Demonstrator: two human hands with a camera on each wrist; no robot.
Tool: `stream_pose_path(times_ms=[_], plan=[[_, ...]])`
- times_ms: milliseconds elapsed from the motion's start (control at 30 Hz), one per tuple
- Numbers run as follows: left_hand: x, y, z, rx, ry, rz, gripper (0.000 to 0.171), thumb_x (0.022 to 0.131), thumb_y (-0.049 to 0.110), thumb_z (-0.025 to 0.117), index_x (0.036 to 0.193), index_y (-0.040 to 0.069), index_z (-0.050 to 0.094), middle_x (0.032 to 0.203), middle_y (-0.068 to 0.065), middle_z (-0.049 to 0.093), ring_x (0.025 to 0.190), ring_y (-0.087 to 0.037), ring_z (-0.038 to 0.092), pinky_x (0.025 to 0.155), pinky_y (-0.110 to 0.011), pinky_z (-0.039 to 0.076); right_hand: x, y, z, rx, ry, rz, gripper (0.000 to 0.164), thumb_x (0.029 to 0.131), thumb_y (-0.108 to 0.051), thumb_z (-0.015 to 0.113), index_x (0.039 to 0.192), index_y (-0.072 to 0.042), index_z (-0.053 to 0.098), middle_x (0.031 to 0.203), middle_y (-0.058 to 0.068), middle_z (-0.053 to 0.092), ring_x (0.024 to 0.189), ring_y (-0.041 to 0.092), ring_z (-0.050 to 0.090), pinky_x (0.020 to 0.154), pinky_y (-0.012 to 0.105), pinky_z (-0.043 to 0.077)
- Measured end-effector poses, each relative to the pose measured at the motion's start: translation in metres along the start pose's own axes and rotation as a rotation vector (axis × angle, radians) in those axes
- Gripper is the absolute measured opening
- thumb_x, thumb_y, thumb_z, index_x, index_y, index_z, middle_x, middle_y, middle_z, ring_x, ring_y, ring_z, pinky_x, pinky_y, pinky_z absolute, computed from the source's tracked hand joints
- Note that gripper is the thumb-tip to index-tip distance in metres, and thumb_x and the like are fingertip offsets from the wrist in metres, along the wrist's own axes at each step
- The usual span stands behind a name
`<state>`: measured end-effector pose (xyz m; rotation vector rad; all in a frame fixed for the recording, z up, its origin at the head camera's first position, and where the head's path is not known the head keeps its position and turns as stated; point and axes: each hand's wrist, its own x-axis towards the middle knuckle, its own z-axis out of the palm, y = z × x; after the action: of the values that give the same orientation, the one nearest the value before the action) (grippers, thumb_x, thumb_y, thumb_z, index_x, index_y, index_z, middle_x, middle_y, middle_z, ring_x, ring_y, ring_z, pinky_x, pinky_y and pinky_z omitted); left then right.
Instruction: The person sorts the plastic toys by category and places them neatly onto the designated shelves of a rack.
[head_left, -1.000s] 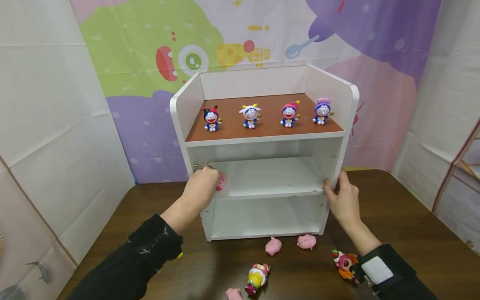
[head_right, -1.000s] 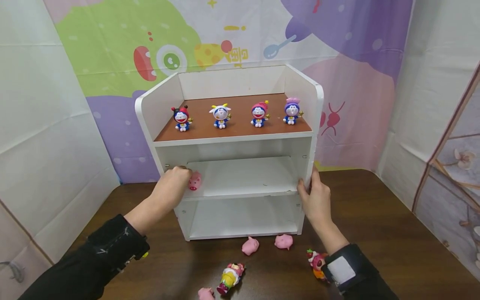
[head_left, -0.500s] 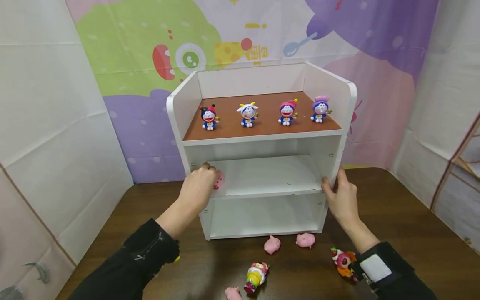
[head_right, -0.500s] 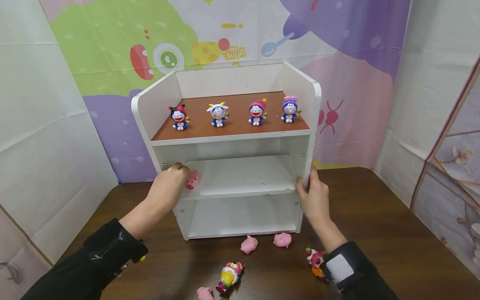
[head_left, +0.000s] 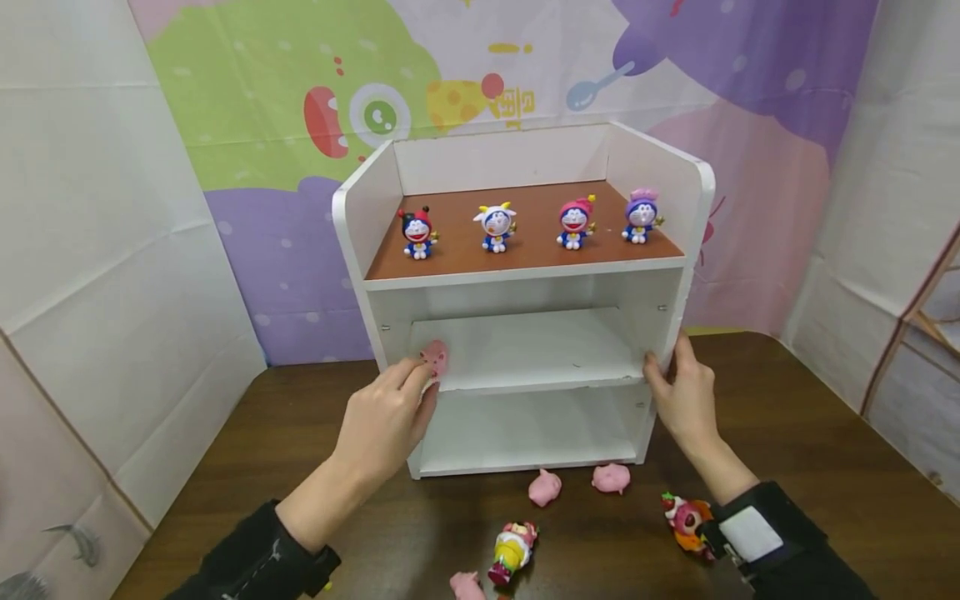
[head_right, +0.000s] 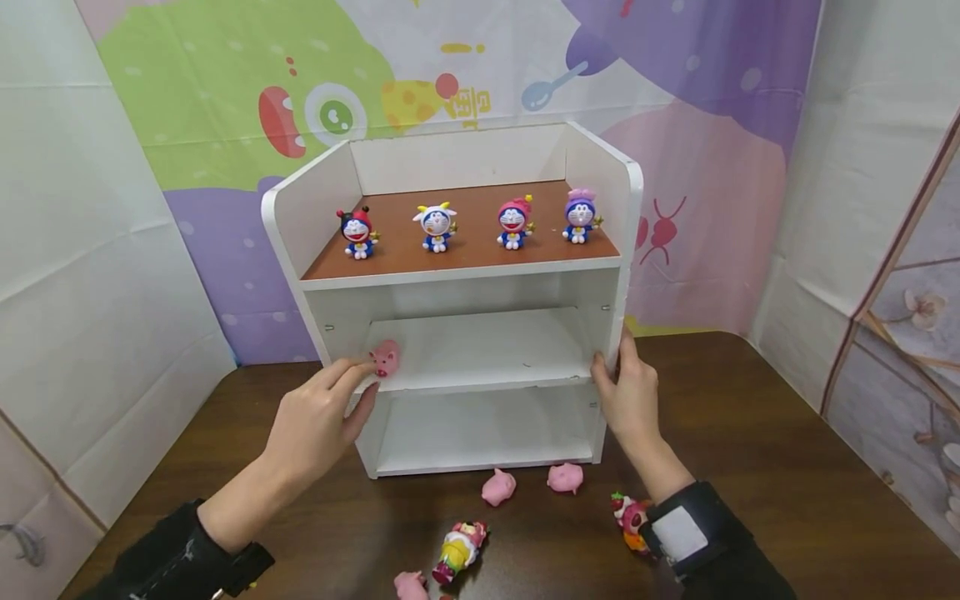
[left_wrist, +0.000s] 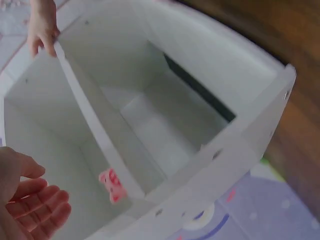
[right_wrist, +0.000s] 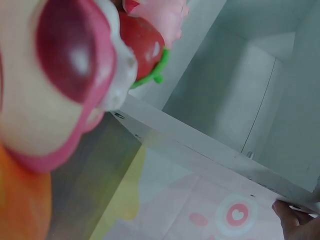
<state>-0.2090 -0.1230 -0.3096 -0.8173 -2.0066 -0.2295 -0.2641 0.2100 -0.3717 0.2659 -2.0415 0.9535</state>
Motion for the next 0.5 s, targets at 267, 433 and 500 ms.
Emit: stream_pose_path(times_ms=[267,433,500], plan=[[-0.033,0.027,0.004,-0.189,-0.143,-0.054,0.019,0.071,0.004,0.068,0.089,0.004,0.063,0.082,-0.001,0.06,0.072,-0.014,0.059,0.056,-0.027,0.048,-0.001,-0.001,0.0,0.002,-0.003,0.009,0.032,0.081,-0.001,0.057,0.109,0.007,0.046,0.09,0.03,0.059,0.07,0.04,0.059,0.053,0.051,0.047],[-0.053,0.037,0.006,-0.411,-0.383,-0.174,0.022,0.075,0.008,0.067,0.096,0.004,0.061,0.088,-0.001,0.06,0.075,-0.011,0.057,0.064,-0.022,0.047,0.0,-0.001,0.0,0.003,-0.006,0.01,0.032,0.081,0.0,0.057,0.11,0.007,0.046,0.091,0.03,0.059,0.071,0.04,0.059,0.054,0.051,0.047],[-0.061,0.039,0.006,-0.518,-0.479,-0.213,0.023,0.078,0.01,0.065,0.1,0.003,0.059,0.092,-0.002,0.059,0.078,-0.01,0.056,0.067,-0.022,0.047,0.0,-0.001,0.0,0.005,-0.008,0.012,0.033,0.081,0.0,0.057,0.111,0.007,0.045,0.092,0.03,0.059,0.072,0.04,0.059,0.054,0.051,0.047]])
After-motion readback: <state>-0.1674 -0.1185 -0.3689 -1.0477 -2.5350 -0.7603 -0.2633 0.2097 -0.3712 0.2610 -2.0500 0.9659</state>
